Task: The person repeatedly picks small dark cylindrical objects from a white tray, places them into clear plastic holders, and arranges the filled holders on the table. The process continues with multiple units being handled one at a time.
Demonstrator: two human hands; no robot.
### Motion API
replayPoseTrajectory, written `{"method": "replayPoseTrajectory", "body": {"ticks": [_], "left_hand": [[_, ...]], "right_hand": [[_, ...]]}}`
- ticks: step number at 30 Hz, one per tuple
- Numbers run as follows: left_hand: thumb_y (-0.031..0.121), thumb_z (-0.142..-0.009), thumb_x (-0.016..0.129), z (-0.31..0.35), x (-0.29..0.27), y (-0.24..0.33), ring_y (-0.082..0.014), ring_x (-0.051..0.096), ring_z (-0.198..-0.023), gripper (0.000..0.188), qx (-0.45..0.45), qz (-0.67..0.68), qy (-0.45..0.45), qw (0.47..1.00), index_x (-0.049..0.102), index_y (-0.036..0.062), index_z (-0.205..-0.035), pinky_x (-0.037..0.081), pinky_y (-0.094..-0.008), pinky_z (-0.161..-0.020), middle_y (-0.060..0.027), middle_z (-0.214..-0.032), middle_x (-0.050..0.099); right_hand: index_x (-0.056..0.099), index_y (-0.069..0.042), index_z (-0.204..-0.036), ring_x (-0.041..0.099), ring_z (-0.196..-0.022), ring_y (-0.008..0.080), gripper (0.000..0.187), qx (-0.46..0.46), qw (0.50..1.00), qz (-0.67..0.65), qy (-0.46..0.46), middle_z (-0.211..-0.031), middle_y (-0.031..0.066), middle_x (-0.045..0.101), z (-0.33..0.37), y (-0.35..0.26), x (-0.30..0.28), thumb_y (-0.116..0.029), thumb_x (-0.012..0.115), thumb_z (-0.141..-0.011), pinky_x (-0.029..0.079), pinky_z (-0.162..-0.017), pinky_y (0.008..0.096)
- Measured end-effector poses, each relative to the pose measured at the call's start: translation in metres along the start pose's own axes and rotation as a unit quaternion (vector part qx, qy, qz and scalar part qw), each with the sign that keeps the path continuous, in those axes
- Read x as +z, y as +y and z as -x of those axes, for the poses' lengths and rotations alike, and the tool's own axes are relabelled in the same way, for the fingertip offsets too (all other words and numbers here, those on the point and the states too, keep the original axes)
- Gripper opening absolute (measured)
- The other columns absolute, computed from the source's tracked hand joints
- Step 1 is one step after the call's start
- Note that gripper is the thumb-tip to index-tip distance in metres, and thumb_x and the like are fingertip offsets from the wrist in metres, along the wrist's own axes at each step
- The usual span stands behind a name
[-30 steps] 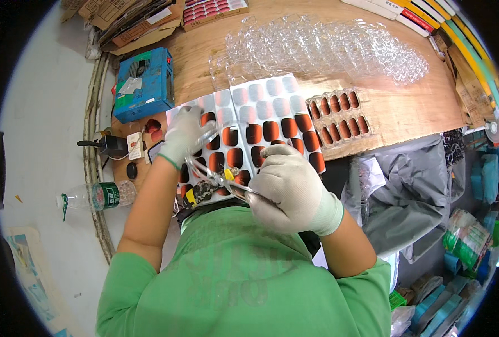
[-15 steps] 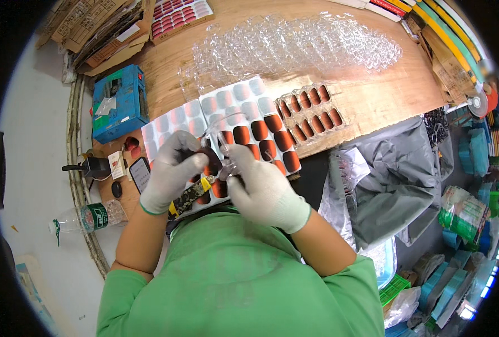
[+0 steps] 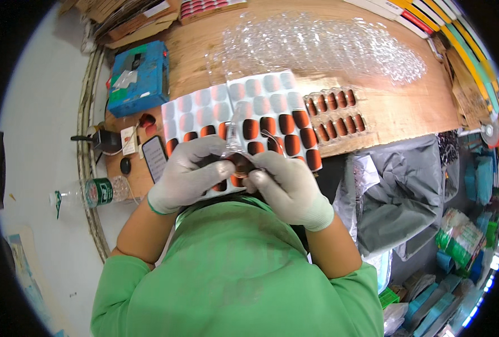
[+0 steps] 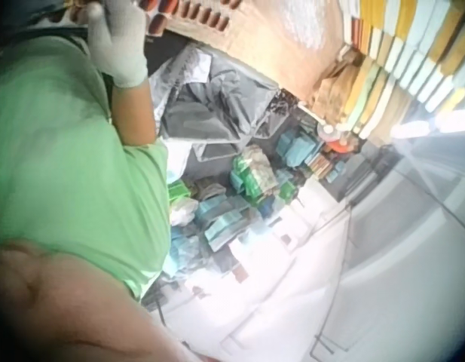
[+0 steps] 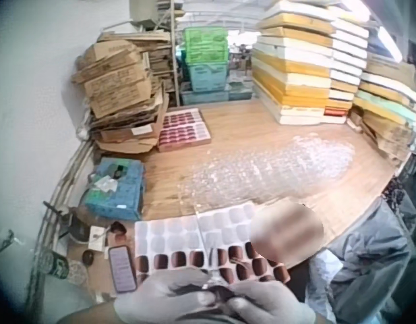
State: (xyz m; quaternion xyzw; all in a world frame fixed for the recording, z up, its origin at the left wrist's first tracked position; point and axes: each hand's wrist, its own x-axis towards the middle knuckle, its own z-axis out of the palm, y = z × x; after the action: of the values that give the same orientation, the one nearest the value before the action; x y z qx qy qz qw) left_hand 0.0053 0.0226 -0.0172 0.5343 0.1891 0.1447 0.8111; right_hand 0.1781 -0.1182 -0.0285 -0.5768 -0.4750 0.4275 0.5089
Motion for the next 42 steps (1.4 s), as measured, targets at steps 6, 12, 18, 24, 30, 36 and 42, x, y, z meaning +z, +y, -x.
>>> {"method": "replayPoseTrajectory", "body": {"ticks": [6, 12, 18, 24, 30, 36, 42], "left_hand": [[0.010, -0.090, 0.068, -0.001, 0.002, -0.009, -0.0209, 0.062, -0.076, 0.018, 0.194, -0.342, 0.045, 0.918, 0.073, 0.0000, -0.104, 0.048, -0.0331, -0.068, -0.0111, -0.087, 0.064], [0.009, -0.087, 0.071, 0.015, 0.009, 0.008, -0.0231, 0.061, -0.067, 0.018, 0.256, -0.353, 0.015, 0.900, 0.073, 0.0006, -0.102, 0.047, -0.0351, -0.060, -0.0117, -0.077, 0.062], [0.006, -0.085, 0.072, 0.016, 0.009, 0.011, -0.0259, 0.060, -0.069, 0.013, 0.267, -0.307, 0.020, 0.913, 0.068, -0.0005, -0.096, 0.046, -0.0371, -0.062, -0.0137, -0.079, 0.061], [0.009, -0.086, 0.072, 0.020, 0.000, 0.008, -0.0264, 0.057, -0.070, 0.016, 0.221, -0.336, 0.008, 0.916, 0.067, -0.0007, -0.098, 0.045, -0.0378, -0.064, -0.0130, -0.078, 0.059], [0.011, -0.086, 0.072, 0.020, 0.003, -0.004, -0.0261, 0.055, -0.068, 0.015, 0.225, -0.376, 0.069, 0.896, 0.070, -0.0001, -0.096, 0.043, -0.0374, -0.062, -0.0120, -0.075, 0.056], [0.009, -0.085, 0.072, 0.025, 0.010, 0.011, -0.0277, 0.056, -0.066, 0.015, 0.244, -0.314, -0.013, 0.917, 0.070, -0.0002, -0.097, 0.044, -0.0387, -0.059, -0.0126, -0.073, 0.056], [0.010, -0.085, 0.072, 0.020, 0.014, 0.008, -0.0321, 0.058, -0.066, 0.016, 0.225, -0.383, 0.027, 0.895, 0.067, 0.0001, -0.096, 0.047, -0.0407, -0.061, -0.0155, -0.077, 0.058]], "right_hand": [[0.063, 0.007, -0.112, 0.068, -0.069, 0.0142, 0.022, -0.012, 0.998, 0.040, 0.056, -0.075, 0.0078, 0.070, 0.008, 0.003, 0.007, -0.002, 0.051, -0.097, 0.054, -0.067, 0.0282], [0.067, 0.007, -0.110, 0.068, -0.066, 0.0146, 0.022, -0.051, 0.992, 0.113, -0.031, -0.073, 0.0085, 0.069, 0.007, -0.015, 0.000, -0.003, 0.053, -0.095, 0.054, -0.063, 0.0277], [0.068, 0.006, -0.103, 0.067, -0.064, 0.0146, 0.019, -0.027, 0.998, 0.039, -0.041, -0.072, 0.0081, 0.069, 0.004, -0.018, 0.000, -0.007, 0.055, -0.096, 0.053, -0.061, 0.0276], [0.067, 0.006, -0.103, 0.067, -0.065, 0.0152, 0.019, -0.015, 1.000, 0.003, -0.023, -0.073, 0.0079, 0.069, 0.009, -0.011, 0.002, -0.006, 0.054, -0.098, 0.053, -0.064, 0.0283], [0.067, 0.006, -0.101, 0.068, -0.066, 0.0155, 0.016, -0.007, 0.998, 0.061, 0.007, -0.073, 0.0082, 0.070, 0.007, -0.020, 0.014, -0.003, 0.055, -0.095, 0.053, -0.063, 0.0283], [0.067, 0.007, -0.100, 0.067, -0.062, 0.0149, 0.015, -0.058, 0.996, 0.057, -0.048, -0.070, 0.0081, 0.069, 0.012, -0.017, 0.000, -0.001, 0.058, -0.091, 0.053, -0.060, 0.0276], [0.068, 0.006, -0.098, 0.065, -0.059, 0.0163, 0.014, -0.019, 0.997, 0.072, 0.010, -0.069, 0.0100, 0.068, 0.011, -0.022, 0.007, -0.001, 0.060, -0.089, 0.052, -0.059, 0.0278]]}}
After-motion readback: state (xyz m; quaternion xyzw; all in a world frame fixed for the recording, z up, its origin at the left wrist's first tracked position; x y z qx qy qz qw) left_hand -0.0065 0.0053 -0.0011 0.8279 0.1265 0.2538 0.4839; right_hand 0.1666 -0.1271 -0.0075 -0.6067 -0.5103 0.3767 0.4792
